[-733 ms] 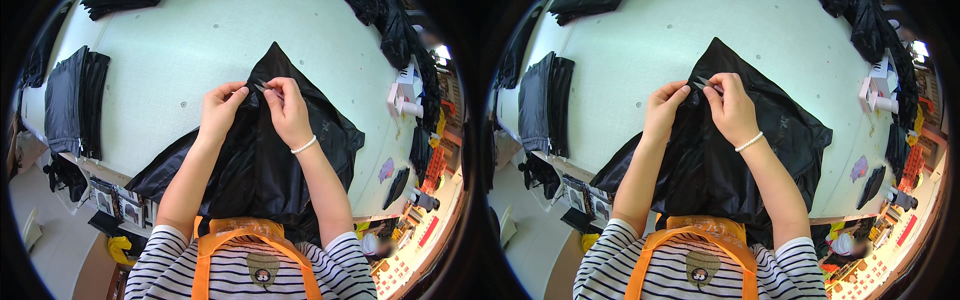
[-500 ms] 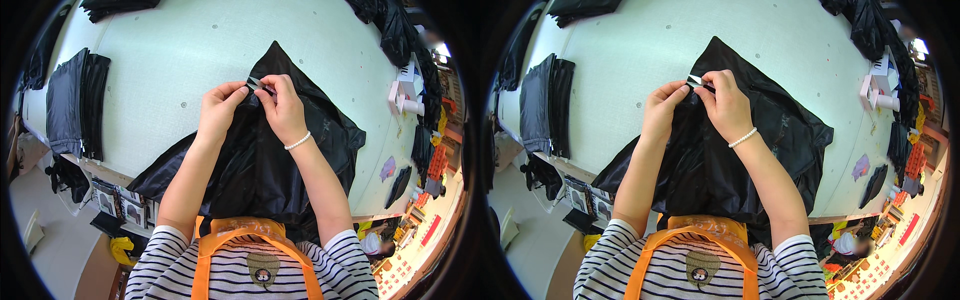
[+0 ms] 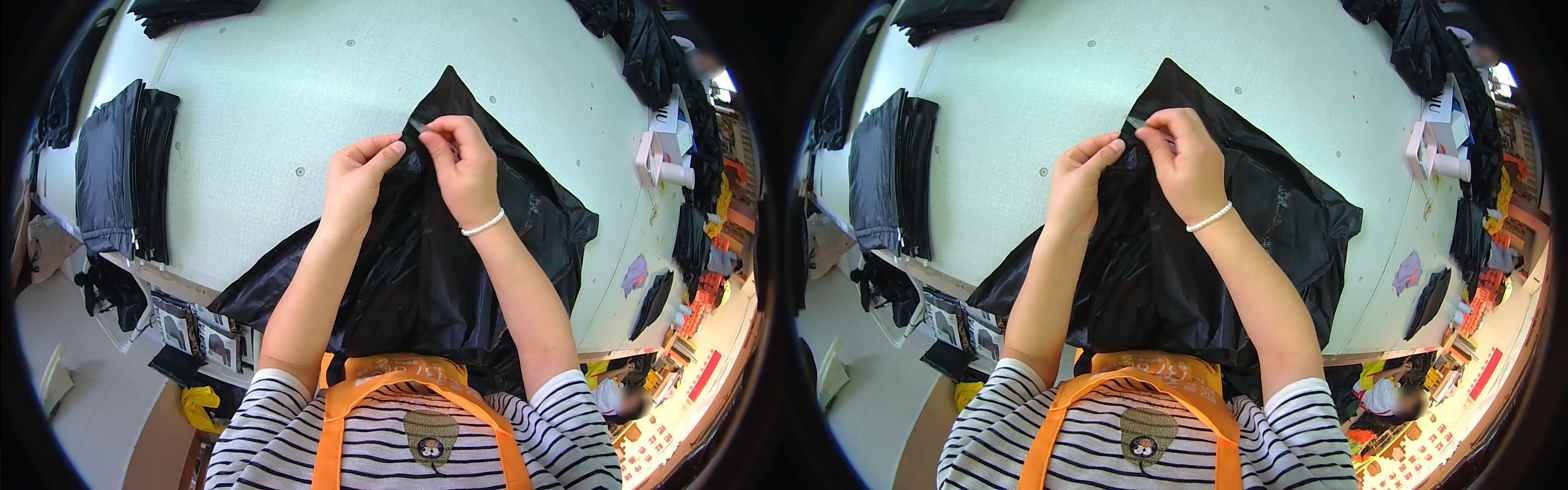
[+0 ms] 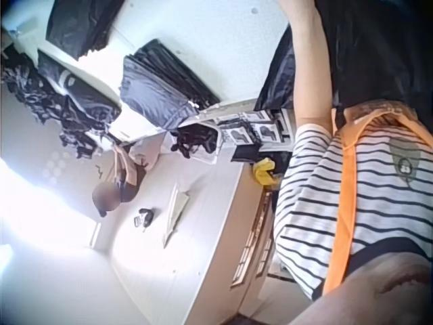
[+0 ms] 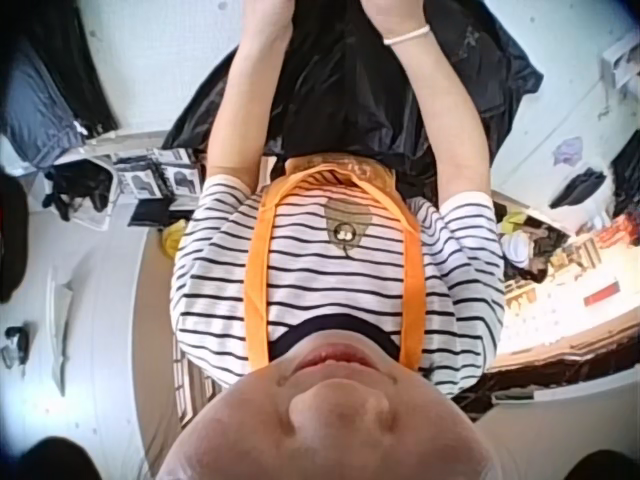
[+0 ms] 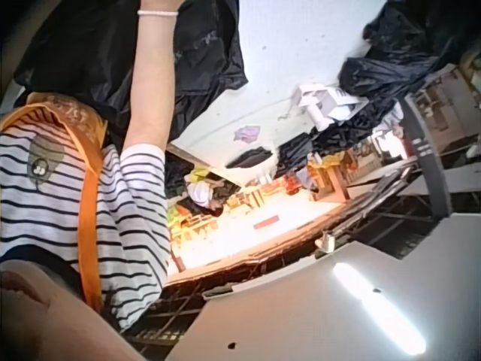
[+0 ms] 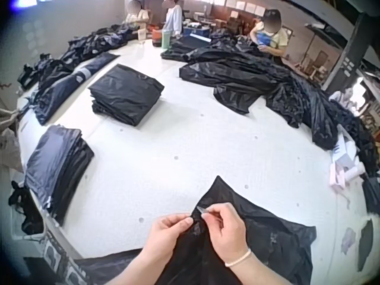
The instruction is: The person folds a black jacket on a table, aligning the sleeves and smoothing the fabric. They fold the jacket into a compact rectangle and place it into a plastic packaging sleeve, then set the packaged item aside.
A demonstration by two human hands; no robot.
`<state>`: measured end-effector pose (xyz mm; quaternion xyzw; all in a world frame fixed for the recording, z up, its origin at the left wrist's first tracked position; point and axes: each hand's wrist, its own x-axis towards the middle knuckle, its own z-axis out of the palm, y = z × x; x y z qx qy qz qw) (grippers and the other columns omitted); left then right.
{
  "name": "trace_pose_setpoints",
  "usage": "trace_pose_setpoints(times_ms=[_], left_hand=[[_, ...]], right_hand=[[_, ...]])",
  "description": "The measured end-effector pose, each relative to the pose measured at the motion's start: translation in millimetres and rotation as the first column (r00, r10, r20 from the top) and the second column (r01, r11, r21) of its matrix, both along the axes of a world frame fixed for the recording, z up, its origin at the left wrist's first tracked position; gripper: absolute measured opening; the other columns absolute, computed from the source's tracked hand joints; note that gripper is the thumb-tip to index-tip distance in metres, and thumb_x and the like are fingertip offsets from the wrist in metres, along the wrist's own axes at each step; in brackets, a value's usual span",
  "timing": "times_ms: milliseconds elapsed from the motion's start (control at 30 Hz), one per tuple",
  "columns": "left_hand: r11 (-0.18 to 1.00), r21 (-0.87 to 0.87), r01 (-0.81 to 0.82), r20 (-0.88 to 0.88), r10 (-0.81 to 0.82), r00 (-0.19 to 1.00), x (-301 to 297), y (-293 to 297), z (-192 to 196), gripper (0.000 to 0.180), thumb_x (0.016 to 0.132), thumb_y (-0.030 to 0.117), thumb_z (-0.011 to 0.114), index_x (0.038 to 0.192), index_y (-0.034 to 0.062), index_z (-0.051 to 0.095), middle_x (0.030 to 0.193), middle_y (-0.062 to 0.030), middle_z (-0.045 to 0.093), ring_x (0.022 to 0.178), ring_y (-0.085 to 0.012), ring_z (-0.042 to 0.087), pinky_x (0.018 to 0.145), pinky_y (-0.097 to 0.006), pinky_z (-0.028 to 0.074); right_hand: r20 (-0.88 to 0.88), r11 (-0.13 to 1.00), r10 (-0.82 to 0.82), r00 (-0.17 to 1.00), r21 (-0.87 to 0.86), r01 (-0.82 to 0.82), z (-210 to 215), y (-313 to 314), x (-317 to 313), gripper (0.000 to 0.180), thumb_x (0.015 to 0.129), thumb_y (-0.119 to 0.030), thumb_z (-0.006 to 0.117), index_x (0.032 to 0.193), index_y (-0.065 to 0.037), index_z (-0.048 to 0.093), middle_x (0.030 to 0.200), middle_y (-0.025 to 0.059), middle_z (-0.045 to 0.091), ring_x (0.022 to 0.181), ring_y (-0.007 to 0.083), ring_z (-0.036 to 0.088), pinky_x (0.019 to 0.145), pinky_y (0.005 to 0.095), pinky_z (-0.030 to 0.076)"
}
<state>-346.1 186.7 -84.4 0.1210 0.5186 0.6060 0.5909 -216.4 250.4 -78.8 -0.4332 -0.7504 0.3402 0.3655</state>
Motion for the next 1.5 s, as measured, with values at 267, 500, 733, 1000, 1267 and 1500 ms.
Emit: trace_pose_setpoints(times_ms=[267,500,733,1000,1267,1500], left_hand=[[0.997,0.027,0.067,-0.269,-0.057,0.962,5,1,-6,0.017,0.083,0.007,0.066,0.096,-0.0035,0.068,0.085,-0.0038,0.066,0.071,-0.0058,0.055,0.065,-0.02,0.044],[0.994,0.097,0.043,-0.315,-0.01,0.949,9,-5,-5,0.016,0.082,0.008,0.068,0.094,-0.0014,0.068,0.079,0.0002,0.065,0.068,-0.0047,0.053,0.063,-0.02,0.043],[1.0,0.001,0.008,-0.345,-0.007,0.938,11,-5,-1,0.018,0.082,0.012,0.069,0.094,-0.0008,0.069,0.076,0.0009,0.063,0.069,-0.0049,0.052,0.065,-0.019,0.042],[0.985,0.166,-0.046,-0.838,0.166,0.52,-31,-39,-29,0.041,0.091,0.014,0.056,0.129,0.0041,0.047,0.13,-0.0087,0.05,0.12,-0.0209,0.045,0.104,-0.038,0.03],[0.971,-0.12,0.208,-0.989,-0.135,0.056,10,-168,-25,0.047,0.087,0.01,0.058,0.13,-0.0001,0.044,0.134,-0.0175,0.044,0.124,-0.0318,0.041,0.105,-0.042,0.028],[0.931,-0.22,0.29,-0.975,-0.216,-0.047,111,-218,0,0.064,0.081,0.012,0.065,0.136,0.0,0.036,0.142,-0.0205,0.032,0.13,-0.0369,0.031,0.108,-0.045,0.022]], right_hand=[[-0.092,0.93,-0.029,0.995,-0.368,-0.007,13,1,-5,0.019,0.079,-0.01,0.073,0.086,0.001,0.059,0.079,0.003,0.061,0.067,0.0074,0.053,0.064,0.0218,0.048],[-0.049,0.92,-0.256,0.966,-0.321,0.227,-1,23,18,0.018,0.084,-0.015,0.067,0.084,0.003,0.065,0.063,-0.001,0.058,0.058,0.0048,0.048,0.055,0.021,0.04],[-0.078,0.941,-0.194,0.978,-0.296,0.163,9,23,42,0.033,0.085,-0.009,0.064,0.117,-0.006,0.057,0.091,0.005,0.062,0.066,0.0065,0.054,0.062,0.0211,0.047],[0.06,0.843,-0.463,0.884,-0.279,0.461,-8,-47,162,0.018,0.084,-0.008,0.064,0.101,-0.003,0.058,0.087,0.0066,0.063,0.077,0.0091,0.058,0.07,0.0239,0.047],[0.579,0.488,-0.714,0.393,0.009,0.873,-26,-199,442,0.028,0.096,-0.022,0.047,0.106,-0.001,0.06,0.095,0.0203,0.064,0.089,0.0358,0.061,0.081,0.0395,0.047],[0.676,0.434,-0.626,0.39,-0.114,0.894,-43,-277,505,0.028,0.096,-0.021,0.046,0.107,0.0,0.06,0.1,0.0201,0.061,0.092,0.036,0.06,0.082,0.0399,0.047]])
